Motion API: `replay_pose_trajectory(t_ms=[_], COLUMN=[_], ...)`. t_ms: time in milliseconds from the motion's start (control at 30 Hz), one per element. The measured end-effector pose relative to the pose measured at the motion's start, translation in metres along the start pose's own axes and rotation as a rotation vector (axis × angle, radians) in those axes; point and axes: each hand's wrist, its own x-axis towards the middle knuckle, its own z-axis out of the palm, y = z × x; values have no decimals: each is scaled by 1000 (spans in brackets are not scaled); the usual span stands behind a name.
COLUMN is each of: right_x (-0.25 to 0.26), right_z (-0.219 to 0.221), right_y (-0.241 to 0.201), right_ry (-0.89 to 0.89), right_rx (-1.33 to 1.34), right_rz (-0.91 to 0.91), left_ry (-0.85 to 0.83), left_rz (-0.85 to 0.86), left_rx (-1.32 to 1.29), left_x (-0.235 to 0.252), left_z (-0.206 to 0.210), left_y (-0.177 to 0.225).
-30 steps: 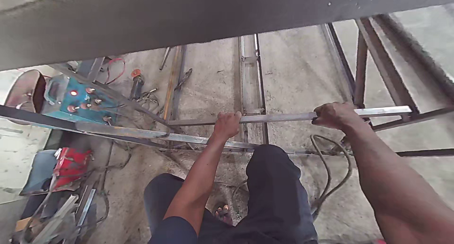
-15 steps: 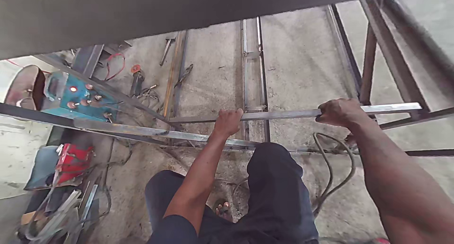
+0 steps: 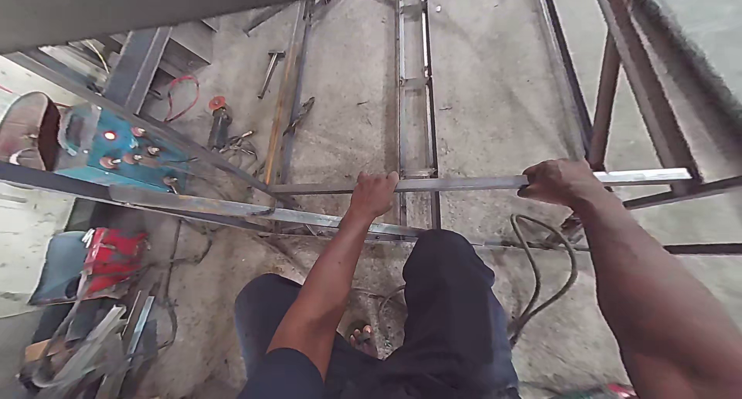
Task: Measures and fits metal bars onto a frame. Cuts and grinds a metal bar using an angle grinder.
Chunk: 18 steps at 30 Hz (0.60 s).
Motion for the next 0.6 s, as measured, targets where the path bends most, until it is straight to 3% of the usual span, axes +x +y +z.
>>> replay_pose_trajectory(t_ms=[200, 600], right_x=[-8, -4], right_z=[10, 3], right_y=[8, 1], right_ry=[85, 26], right_rx=[110, 49], right_rz=[-47, 4], left_ry=[-86, -78], left_rz=[-33, -77], left_rx=[-37, 86], left_x=[-9, -1], left_z=[-4, 0], left_y=[7, 9])
